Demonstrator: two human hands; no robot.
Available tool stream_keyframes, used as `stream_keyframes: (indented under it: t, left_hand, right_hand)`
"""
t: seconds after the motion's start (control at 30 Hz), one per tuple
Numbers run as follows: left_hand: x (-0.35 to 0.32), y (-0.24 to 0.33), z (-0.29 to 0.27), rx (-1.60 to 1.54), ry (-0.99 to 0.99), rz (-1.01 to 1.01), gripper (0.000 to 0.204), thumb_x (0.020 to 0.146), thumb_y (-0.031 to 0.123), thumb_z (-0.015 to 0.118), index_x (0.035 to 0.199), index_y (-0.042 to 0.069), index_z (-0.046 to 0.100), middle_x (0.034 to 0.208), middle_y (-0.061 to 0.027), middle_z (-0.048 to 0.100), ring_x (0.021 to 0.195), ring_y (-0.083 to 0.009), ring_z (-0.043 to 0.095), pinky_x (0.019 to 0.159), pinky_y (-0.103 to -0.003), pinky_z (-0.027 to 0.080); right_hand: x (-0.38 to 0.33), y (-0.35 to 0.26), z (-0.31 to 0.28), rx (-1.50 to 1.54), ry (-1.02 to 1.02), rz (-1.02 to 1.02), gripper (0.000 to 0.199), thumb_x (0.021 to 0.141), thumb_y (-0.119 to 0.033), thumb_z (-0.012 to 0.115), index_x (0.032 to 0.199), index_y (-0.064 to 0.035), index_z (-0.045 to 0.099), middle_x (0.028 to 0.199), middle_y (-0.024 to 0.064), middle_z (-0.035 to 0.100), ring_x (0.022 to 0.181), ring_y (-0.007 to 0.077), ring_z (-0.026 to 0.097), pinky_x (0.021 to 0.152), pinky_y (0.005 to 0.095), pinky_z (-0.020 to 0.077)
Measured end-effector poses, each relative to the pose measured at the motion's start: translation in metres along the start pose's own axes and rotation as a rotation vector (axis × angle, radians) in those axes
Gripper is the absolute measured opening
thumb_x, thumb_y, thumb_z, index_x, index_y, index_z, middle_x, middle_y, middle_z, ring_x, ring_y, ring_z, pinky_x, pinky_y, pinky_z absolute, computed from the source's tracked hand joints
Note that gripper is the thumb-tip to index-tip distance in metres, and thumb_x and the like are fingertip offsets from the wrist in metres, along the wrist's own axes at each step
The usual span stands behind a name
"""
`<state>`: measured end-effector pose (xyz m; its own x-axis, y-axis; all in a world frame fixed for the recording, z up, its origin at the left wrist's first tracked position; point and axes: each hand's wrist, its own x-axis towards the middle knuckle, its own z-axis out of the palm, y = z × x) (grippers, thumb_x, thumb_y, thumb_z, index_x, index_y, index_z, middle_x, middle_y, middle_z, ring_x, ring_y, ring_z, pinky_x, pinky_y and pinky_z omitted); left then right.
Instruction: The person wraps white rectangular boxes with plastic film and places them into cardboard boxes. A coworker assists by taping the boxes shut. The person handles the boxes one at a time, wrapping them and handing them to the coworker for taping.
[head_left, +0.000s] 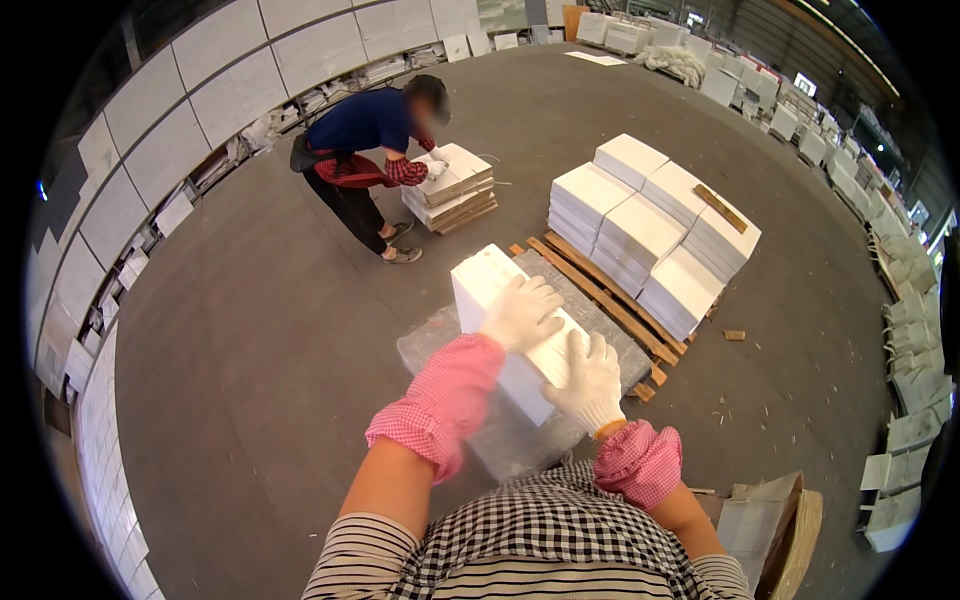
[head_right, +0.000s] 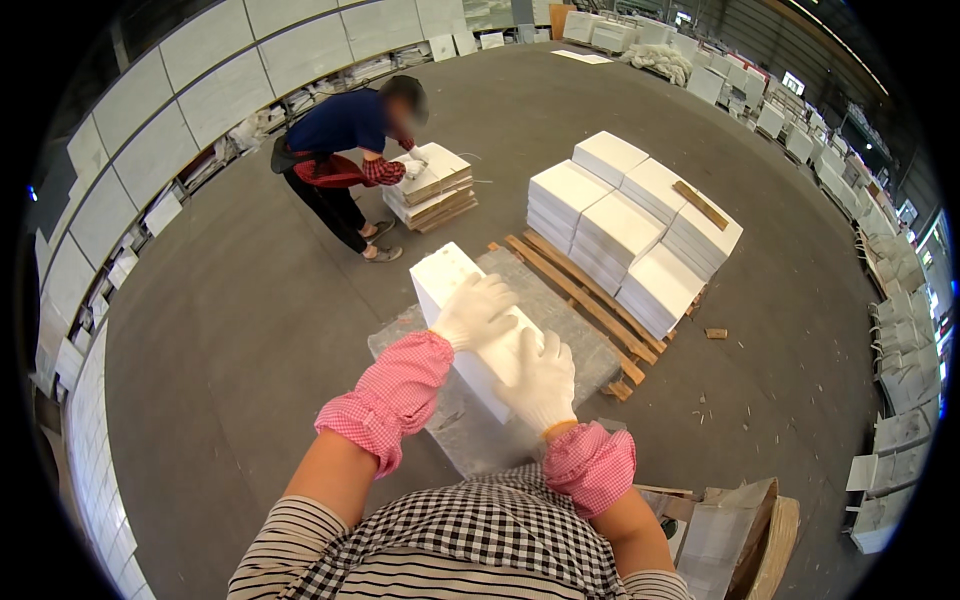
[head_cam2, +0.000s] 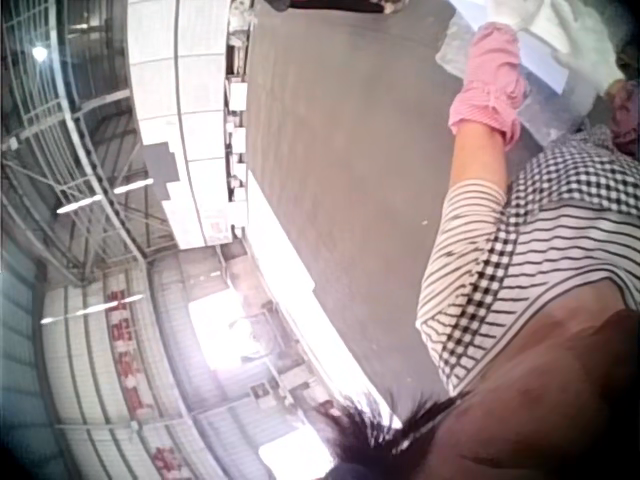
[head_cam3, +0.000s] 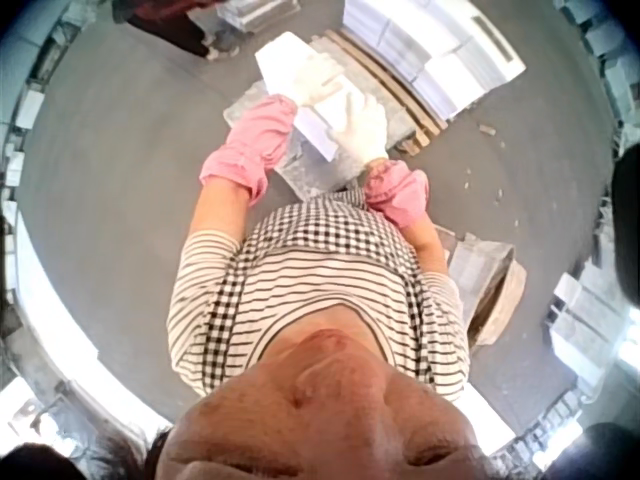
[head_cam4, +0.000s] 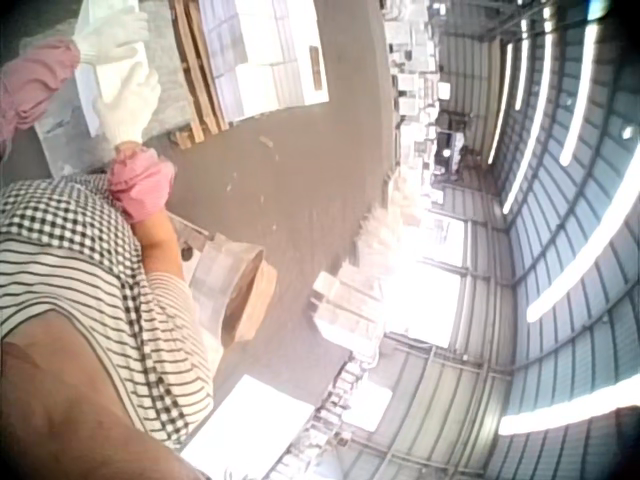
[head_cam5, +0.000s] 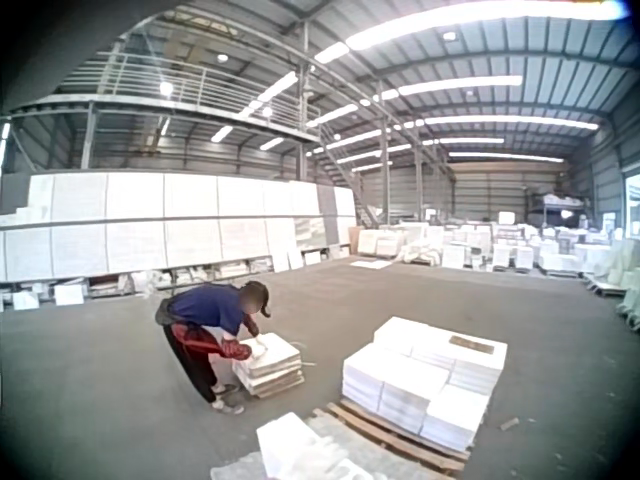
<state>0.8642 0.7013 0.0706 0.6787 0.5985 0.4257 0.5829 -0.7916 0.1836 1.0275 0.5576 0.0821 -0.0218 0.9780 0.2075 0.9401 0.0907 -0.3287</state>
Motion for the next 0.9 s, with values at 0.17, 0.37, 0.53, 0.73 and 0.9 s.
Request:
stream_keyframes:
  t: [0.17,0.37,0.53,0.73,0.9]
  left_hand:
    - [0.000,0.001,-0.002,0.001,-0.015,-0.006,0.032,0.094,0.031,0.063,0.115,0.010,0.072,0.113,-0.0053,0.068,0.119,-0.0254,0.057,0.103,-0.044,0.043]
    - [-0.001,-0.004,0.004,0.001,0.032,0.008,0.031,0.094,0.031,0.063,0.115,0.009,0.072,0.111,-0.0057,0.069,0.118,-0.0258,0.058,0.104,-0.044,0.043]
    - [0.000,-0.003,0.003,0.025,0.017,0.018,0.033,0.096,0.037,0.062,0.113,0.011,0.072,0.111,-0.0038,0.069,0.116,-0.0233,0.057,0.102,-0.043,0.042]
    - [0.001,0.002,-0.003,0.004,0.000,0.003,0.030,0.094,0.031,0.063,0.114,0.009,0.072,0.110,-0.0064,0.069,0.117,-0.0260,0.058,0.103,-0.044,0.043]
    - [0.000,0.003,-0.005,0.021,-0.015,0.000,0.030,0.094,0.031,0.063,0.114,0.009,0.072,0.111,-0.0065,0.069,0.118,-0.0259,0.057,0.103,-0.044,0.043]
  right_hand:
    - [0.000,-0.001,0.000,-0.002,-0.020,0.008,0.096,0.069,-0.042,0.084,0.149,-0.0015,0.048,0.139,0.0273,0.050,0.125,0.0467,0.052,0.105,0.0541,0.0486]
    - [0.002,-0.003,-0.004,0.010,-0.033,0.003,0.096,0.069,-0.043,0.084,0.148,-0.0017,0.049,0.139,0.0273,0.051,0.124,0.0467,0.053,0.104,0.0542,0.0490]
    - [0.001,-0.002,-0.002,-0.006,-0.023,0.013,0.096,0.069,-0.043,0.084,0.148,-0.0025,0.049,0.141,0.0273,0.050,0.127,0.0468,0.052,0.105,0.0541,0.0493]
    - [0.001,-0.003,-0.004,0.003,-0.043,0.028,0.095,0.069,-0.043,0.084,0.147,-0.0026,0.049,0.140,0.0269,0.050,0.127,0.0464,0.052,0.105,0.0536,0.0498]
    - [0.001,-0.004,-0.006,0.012,-0.042,0.020,0.093,0.069,-0.043,0.084,0.146,-0.0026,0.050,0.138,0.0266,0.051,0.125,0.0461,0.053,0.103,0.0542,0.0504]
